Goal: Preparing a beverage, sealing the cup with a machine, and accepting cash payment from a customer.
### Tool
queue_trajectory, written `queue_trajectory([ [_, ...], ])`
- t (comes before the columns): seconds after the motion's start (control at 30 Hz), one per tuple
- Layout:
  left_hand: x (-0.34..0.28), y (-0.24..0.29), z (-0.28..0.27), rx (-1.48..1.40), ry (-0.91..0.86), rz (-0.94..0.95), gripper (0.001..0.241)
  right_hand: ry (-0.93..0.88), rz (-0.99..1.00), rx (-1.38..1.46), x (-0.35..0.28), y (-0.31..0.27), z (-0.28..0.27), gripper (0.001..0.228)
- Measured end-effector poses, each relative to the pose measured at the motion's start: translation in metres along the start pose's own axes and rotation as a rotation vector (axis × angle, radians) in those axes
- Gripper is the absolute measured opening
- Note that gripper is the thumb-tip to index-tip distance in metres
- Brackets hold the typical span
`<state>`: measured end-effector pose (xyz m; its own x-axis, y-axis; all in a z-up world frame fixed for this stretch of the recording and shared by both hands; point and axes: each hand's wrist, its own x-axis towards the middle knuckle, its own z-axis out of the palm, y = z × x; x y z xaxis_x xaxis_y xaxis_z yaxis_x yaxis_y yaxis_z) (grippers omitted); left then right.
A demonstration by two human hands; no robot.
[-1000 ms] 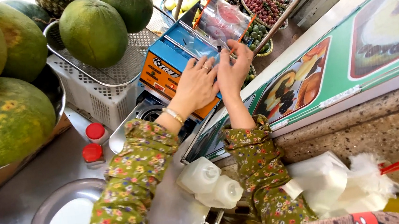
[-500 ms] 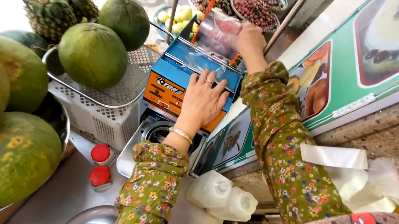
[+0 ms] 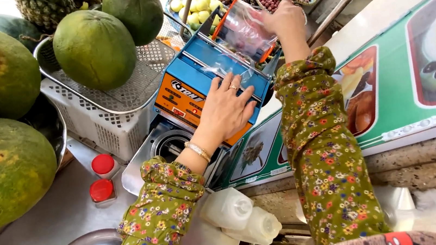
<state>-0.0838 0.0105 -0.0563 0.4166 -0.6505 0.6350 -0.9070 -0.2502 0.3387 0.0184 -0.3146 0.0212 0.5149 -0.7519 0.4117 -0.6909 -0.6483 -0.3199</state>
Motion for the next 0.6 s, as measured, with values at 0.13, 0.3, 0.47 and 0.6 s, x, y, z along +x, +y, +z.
queue_trajectory([
  [0.13, 0.001, 0.0, -0.003, -0.017, 0.015, 0.007, 0.043, -0.512, 0.054, -0.224, -0.031, -0.033, -0.042, 0.081],
  [0.3, 0.0, 0.002, 0.002, 0.004, 0.028, 0.023, 0.041, -0.191, -0.023, -0.206, 0.002, 0.013, 0.003, 0.078],
  [0.47, 0.001, -0.001, -0.002, -0.002, 0.016, 0.013, 0.04, 0.086, -0.2, -0.14, -0.023, -0.029, -0.012, 0.068],
  [0.6, -0.001, -0.001, 0.0, -0.009, 0.022, 0.012, 0.042, -0.259, -0.29, -0.211, -0.053, -0.06, -0.042, 0.064],
])
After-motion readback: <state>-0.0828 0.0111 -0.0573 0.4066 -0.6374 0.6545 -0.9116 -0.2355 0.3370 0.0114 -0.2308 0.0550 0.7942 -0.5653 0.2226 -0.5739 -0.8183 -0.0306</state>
